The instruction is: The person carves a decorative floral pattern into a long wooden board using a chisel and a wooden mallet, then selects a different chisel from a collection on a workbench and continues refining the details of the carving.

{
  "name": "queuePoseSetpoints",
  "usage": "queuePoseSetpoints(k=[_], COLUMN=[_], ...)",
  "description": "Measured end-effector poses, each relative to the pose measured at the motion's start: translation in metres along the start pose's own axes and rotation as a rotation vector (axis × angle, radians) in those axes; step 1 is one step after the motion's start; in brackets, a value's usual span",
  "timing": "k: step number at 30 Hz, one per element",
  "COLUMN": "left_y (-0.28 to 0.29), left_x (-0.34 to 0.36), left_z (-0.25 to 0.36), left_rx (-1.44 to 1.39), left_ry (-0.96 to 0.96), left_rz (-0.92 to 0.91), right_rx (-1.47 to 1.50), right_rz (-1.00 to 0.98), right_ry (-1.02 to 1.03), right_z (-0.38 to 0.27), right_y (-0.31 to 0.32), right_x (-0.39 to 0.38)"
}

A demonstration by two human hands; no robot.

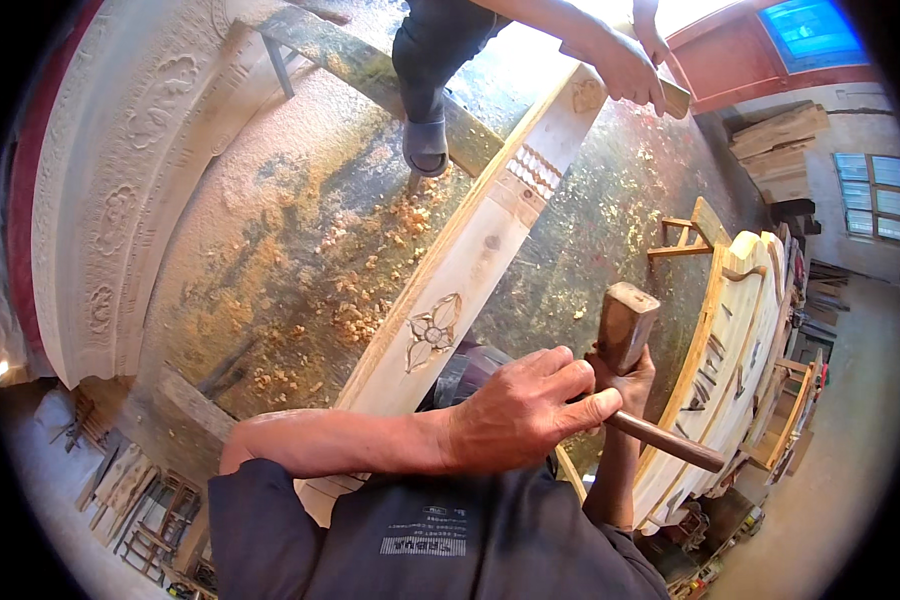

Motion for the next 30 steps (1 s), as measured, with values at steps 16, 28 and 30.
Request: queuePoseSetpoints(k=[16, 28, 30], left_y=[-0.002, 0.002, 0.0], left_x=[-0.004, -0.006, -0.003], left_z=[-0.017, -0.015, -0.014], left_rx=[-0.005, 0.039, 0.038], left_ry=[0.028, 0.058, 0.061], left_rz=[-0.008, -0.059, -0.064], right_rx=[0.029, -0.016, 0.014], right_rz=[-0.158, -0.173, -0.16], right_ry=[0.0, -0.037, 0.005], right_z=[0.003, 0.025, 0.021], right_y=[-0.031, -0.025, -0.027], right_x=[-0.014, -0.013, -0.014])
Point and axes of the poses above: each hand's wrist, its own x-axis towards the middle knuckle, its own y-axis out of the back of the hand, z = x × y, the point moved 7 cm from there along x, towards the middle knuckle, and after that the axes turned 1 degree about -y, right-handed, at the moved point
